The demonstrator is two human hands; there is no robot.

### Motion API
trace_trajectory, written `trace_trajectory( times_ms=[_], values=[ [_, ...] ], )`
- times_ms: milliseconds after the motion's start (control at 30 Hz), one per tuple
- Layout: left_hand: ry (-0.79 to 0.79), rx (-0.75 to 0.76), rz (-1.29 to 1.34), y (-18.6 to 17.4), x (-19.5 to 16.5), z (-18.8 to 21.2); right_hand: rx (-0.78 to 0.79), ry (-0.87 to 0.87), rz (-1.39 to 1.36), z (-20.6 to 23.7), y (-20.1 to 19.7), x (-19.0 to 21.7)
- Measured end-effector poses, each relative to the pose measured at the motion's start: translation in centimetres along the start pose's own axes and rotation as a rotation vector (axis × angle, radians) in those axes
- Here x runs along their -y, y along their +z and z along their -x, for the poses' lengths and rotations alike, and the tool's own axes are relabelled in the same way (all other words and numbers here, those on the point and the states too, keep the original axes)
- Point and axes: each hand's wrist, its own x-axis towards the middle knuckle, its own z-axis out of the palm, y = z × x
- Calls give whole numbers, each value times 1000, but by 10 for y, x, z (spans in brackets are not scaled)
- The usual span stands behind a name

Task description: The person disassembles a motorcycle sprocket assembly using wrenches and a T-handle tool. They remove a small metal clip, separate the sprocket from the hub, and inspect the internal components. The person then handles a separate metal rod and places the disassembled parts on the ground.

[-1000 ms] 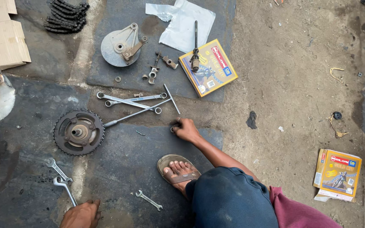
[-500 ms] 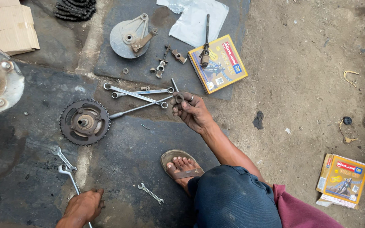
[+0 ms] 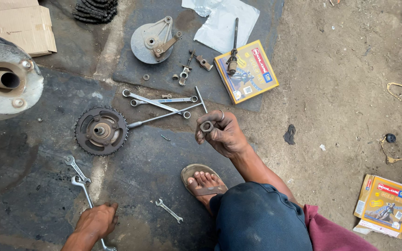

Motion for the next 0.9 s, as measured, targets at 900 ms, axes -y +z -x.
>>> trace_trajectory(
  times_ms=[900],
  values=[
    [-9, -3, 13, -1, -3, -4, -1070, 234, -49, 6, -97, -65]
  ],
)
